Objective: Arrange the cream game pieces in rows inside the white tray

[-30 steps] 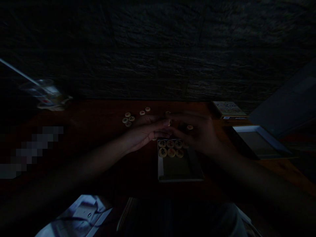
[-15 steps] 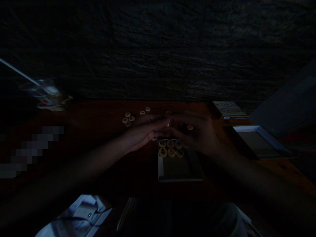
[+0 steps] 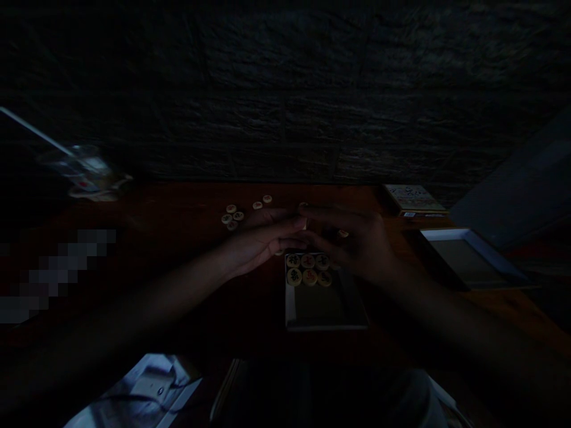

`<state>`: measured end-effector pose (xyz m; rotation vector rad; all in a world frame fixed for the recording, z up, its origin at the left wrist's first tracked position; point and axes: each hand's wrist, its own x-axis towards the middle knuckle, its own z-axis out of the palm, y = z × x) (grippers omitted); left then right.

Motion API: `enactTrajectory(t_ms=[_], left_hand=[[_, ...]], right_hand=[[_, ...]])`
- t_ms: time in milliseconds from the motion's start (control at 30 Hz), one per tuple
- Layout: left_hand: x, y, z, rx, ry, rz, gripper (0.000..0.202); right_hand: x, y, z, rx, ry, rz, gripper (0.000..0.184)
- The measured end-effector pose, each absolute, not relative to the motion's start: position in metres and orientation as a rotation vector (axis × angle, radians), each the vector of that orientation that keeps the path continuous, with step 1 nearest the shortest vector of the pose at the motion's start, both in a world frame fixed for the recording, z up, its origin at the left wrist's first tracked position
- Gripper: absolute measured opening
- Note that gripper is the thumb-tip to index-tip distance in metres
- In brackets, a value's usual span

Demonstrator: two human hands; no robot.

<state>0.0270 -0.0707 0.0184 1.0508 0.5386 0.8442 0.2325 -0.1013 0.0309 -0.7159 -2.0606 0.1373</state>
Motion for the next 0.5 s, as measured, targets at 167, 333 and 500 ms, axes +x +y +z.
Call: enactTrajectory(t_ms=[167,333,500], left_hand=[[0.0287,-0.0721,0.0206,1.052,0.551,0.881,0.022],[0.0291,-0.0731,0.0202,1.017,0.539,0.837,0.022],[0.0295,-0.0722,0.0183,1.064,0.524,0.887,0.022]], right_hand=[[0.2332,-0.1036,0.0296,-0.787,-2.045,0.161,0.035],[0.2341,-0.1036,0.0282,-0.794,-2.029,0.156,0.035],[0.233,-0.1018,0.0295,-0.71,-2.039,0.177,0.035]])
